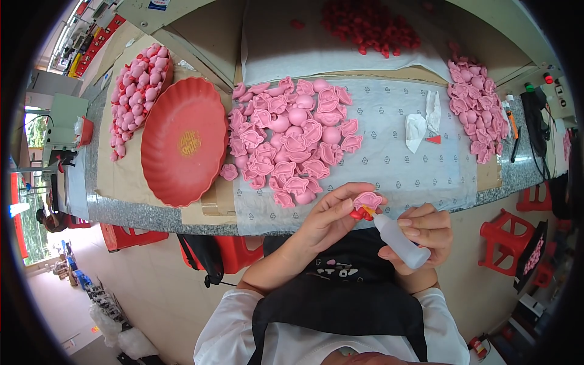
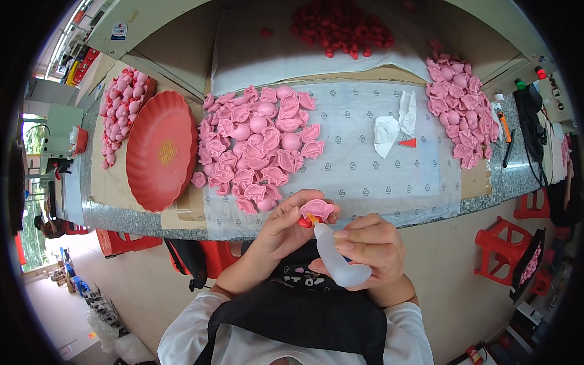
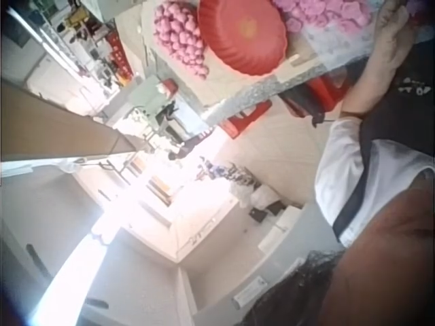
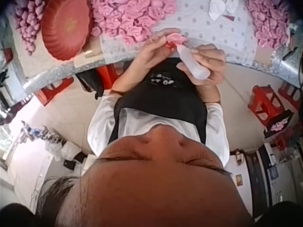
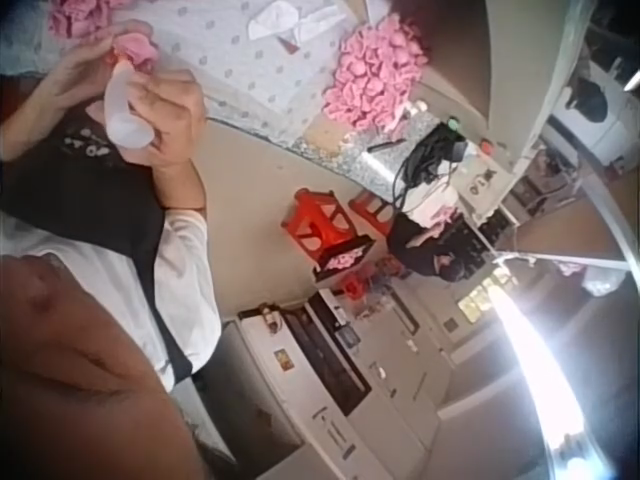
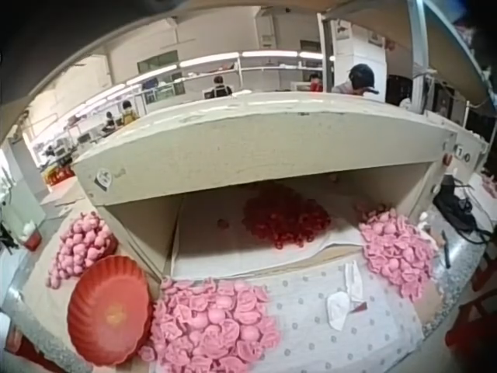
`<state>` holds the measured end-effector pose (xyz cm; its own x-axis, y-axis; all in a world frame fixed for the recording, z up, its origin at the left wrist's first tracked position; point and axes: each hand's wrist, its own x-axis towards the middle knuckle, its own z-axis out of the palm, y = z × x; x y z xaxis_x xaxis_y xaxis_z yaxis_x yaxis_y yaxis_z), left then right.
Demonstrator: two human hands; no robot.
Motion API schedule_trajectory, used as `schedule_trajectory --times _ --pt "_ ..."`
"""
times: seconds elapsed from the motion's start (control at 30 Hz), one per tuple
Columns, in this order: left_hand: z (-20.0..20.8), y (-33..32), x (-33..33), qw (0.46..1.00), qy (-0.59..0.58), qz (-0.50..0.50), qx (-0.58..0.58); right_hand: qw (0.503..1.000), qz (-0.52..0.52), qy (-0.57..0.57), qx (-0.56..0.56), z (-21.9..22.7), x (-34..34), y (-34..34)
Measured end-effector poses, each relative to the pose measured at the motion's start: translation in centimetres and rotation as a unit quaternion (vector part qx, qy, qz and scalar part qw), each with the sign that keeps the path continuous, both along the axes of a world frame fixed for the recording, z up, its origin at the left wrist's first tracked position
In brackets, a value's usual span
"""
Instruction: Applying glue to small pink plastic toy parts and assembling them on a factory workbench.
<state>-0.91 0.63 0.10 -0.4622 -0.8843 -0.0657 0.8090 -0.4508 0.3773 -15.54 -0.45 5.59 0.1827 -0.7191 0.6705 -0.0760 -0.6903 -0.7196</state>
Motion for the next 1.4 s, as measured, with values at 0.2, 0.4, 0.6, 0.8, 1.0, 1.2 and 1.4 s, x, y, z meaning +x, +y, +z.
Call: schedule_trajectory --times 0.2,0.4,0.6,0.8,1.0,1.2,1.4 --pt "-0.1 0.0 0.0 1.0 0.011 0.0 -0.003 1.0 0.003 -0.01 -0.004 -0.2 -0.2 0.1" --pt "0.0 0.0 0.0 1.0 0.003 -0.003 -0.006 1.0 0.008 -0.023 -0.002 -0.1 -0.3 0.1" --pt "0.0 0.0 0.1 1.0 0.009 -0.01 0.005 1.0 -0.013 -0.023 -0.007 -0.1 -0.4 -0.2" --pt "0.1 0.0 0.0 1.0 0.002 0.007 -0.005 0.999 -0.029 0.018 -0.015 0.1 -0.6 -0.2" --pt "0.2 -0.1 -0.1 1.0 -0.013 0.0 -0.007 1.0 -0.013 0.019 -0.015 0.0 -0.7 -0.2" --pt "0.3 -0.2 0.0 1.0 -0.023 0.013 -0.01 0.999 -0.043 0.021 -0.016 0.0 -0.9 -0.4" --pt "0.2 -0.1 -0.1 0.999 -0.034 0.026 -0.012 0.998 -0.056 0.022 -0.013 0.2 -1.1 -0.4"
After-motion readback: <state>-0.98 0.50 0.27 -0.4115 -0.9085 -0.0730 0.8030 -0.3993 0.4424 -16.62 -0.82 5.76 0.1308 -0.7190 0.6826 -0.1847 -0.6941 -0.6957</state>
